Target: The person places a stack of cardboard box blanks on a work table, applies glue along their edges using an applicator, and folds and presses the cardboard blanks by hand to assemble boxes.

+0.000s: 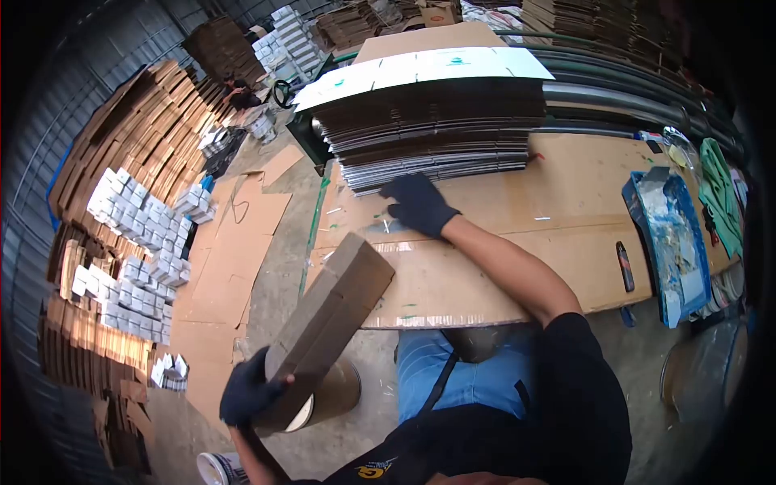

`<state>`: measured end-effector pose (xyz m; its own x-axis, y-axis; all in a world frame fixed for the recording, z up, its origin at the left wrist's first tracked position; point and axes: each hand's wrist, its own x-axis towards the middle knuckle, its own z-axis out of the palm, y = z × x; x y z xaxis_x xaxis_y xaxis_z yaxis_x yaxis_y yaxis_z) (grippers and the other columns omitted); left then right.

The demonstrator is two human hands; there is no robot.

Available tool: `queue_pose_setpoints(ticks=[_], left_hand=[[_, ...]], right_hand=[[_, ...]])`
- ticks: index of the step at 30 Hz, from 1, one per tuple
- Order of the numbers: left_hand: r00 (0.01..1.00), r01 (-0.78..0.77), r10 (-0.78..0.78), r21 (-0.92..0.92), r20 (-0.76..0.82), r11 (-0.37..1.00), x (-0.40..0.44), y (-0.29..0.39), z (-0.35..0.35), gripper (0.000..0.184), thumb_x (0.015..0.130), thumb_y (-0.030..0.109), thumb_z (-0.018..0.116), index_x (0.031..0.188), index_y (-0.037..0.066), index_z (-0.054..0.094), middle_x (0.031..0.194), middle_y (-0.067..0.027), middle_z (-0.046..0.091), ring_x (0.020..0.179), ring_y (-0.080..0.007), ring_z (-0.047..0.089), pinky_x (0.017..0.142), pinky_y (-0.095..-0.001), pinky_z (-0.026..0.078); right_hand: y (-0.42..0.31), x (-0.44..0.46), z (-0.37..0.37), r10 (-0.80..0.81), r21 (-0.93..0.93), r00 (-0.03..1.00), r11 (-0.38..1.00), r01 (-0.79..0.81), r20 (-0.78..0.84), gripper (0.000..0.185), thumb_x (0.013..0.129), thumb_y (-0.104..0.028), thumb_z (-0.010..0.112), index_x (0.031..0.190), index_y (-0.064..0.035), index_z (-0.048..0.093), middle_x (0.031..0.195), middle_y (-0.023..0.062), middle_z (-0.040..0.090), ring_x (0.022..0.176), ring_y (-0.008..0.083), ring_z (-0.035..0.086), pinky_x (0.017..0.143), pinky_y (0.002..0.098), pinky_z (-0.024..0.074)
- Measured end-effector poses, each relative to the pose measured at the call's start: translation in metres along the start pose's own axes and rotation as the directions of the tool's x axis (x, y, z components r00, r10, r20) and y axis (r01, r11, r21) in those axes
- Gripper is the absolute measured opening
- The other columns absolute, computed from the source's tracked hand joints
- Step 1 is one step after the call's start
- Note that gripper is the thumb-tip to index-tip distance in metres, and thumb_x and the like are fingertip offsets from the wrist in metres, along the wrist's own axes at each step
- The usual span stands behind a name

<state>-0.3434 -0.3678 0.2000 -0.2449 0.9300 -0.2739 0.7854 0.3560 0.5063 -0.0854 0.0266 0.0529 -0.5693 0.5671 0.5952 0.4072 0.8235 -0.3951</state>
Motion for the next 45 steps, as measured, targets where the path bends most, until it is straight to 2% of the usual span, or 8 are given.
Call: queue_pose_setpoints(ticks=[9,12,18,20,21,23,34,45], left_hand=[[0.981,0.190,-0.160,-0.420,0.106,0.887,-0.076,-0.029,0.023,0.065,0.085,0.032,0.079,0.137,-0.001,0.056,0.114,-0.0139,0.072,0.103,-0.0234,0.068,0.089,-0.0377,0.054],[0.963,0.264,-0.183,-0.544,0.200,0.796,-0.086,-0.033,0.025,0.069,0.090,0.042,0.078,0.139,0.000,0.052,0.112,-0.0122,0.070,0.098,-0.0214,0.067,0.081,-0.0377,0.056],[0.955,0.296,-0.215,-0.672,0.204,0.678,-0.092,-0.046,0.026,0.072,0.086,0.039,0.083,0.138,0.000,0.052,0.114,-0.0139,0.070,0.098,-0.0222,0.067,0.083,-0.0374,0.055],[0.957,0.289,-0.221,-0.685,0.188,0.669,-0.098,-0.053,0.025,0.072,0.086,0.038,0.083,0.138,0.000,0.052,0.114,-0.0139,0.070,0.099,-0.0223,0.066,0.084,-0.0373,0.055],[0.955,0.295,-0.241,-0.644,0.173,0.706,-0.102,-0.057,0.025,0.070,0.087,0.036,0.081,0.140,0.000,0.052,0.116,-0.0154,0.070,0.101,-0.0235,0.067,0.086,-0.0384,0.055],[0.948,0.314,-0.284,-0.556,0.142,0.770,-0.114,-0.067,0.025,0.065,0.090,0.031,0.077,0.142,0.002,0.051,0.120,-0.0185,0.070,0.107,-0.0259,0.067,0.089,-0.0407,0.055],[0.861,0.507,-0.499,-0.260,0.103,0.822,-0.141,-0.015,0.013,0.063,0.092,0.030,0.072,0.144,0.002,0.052,0.122,-0.0183,0.070,0.111,-0.0302,0.068,0.093,-0.0421,0.054],[0.909,0.396,-0.409,-0.479,0.082,0.784,-0.151,-0.044,0.021,0.071,0.091,0.036,0.075,0.148,0.003,0.049,0.125,-0.0183,0.069,0.113,-0.0288,0.066,0.097,-0.0407,0.052]], right_hand=[[0.015,0.152,0.203,0.155,-0.679,0.976,0.734,-0.008,0.156,0.046,0.094,-0.045,0.057,0.121,-0.0111,0.070,0.145,0.0157,0.057,0.137,0.0343,0.049,0.121,0.0470,0.0289],[0.001,0.183,0.179,0.342,-0.642,0.576,0.117,0.758,0.743,0.066,0.102,-0.062,0.032,0.144,-0.0170,0.056,0.157,0.0096,0.049,0.147,0.0294,0.040,0.119,0.0457,0.0296],[0.003,0.203,0.179,0.208,-0.613,0.585,0.407,0.677,0.784,0.044,0.102,-0.044,0.045,0.140,-0.0284,0.060,0.148,0.0027,0.059,0.134,0.0260,0.056,0.111,0.0484,0.0391],[-0.002,0.265,0.192,0.547,-0.390,-0.129,0.723,0.571,0.827,0.039,0.101,-0.044,0.046,0.133,-0.0296,0.063,0.147,0.0037,0.059,0.133,0.0266,0.056,0.107,0.0488,0.0437],[0.005,0.248,0.196,0.544,-0.387,-0.125,0.723,0.572,0.830,0.039,0.101,-0.044,0.046,0.133,-0.0296,0.063,0.147,0.0037,0.059,0.133,0.0266,0.056,0.107,0.0488,0.0437],[0.033,0.193,0.223,0.242,-0.706,0.696,0.485,0.516,0.676,0.039,0.102,-0.048,0.042,0.129,-0.0289,0.064,0.145,0.0051,0.061,0.135,0.0275,0.054,0.104,0.0495,0.0455],[-0.002,0.200,0.135,0.255,-0.515,0.448,0.411,0.752,0.857,0.067,0.103,-0.064,0.028,0.130,-0.0196,0.070,0.142,0.0130,0.063,0.136,0.0332,0.053,0.111,0.0523,0.0400],[0.063,0.135,0.080,0.092,-0.687,0.747,0.477,0.548,0.659,0.028,0.094,-0.022,0.059,0.114,-0.0234,0.079,0.118,-0.0012,0.076,0.112,0.0198,0.068,0.102,0.0442,0.0392]])
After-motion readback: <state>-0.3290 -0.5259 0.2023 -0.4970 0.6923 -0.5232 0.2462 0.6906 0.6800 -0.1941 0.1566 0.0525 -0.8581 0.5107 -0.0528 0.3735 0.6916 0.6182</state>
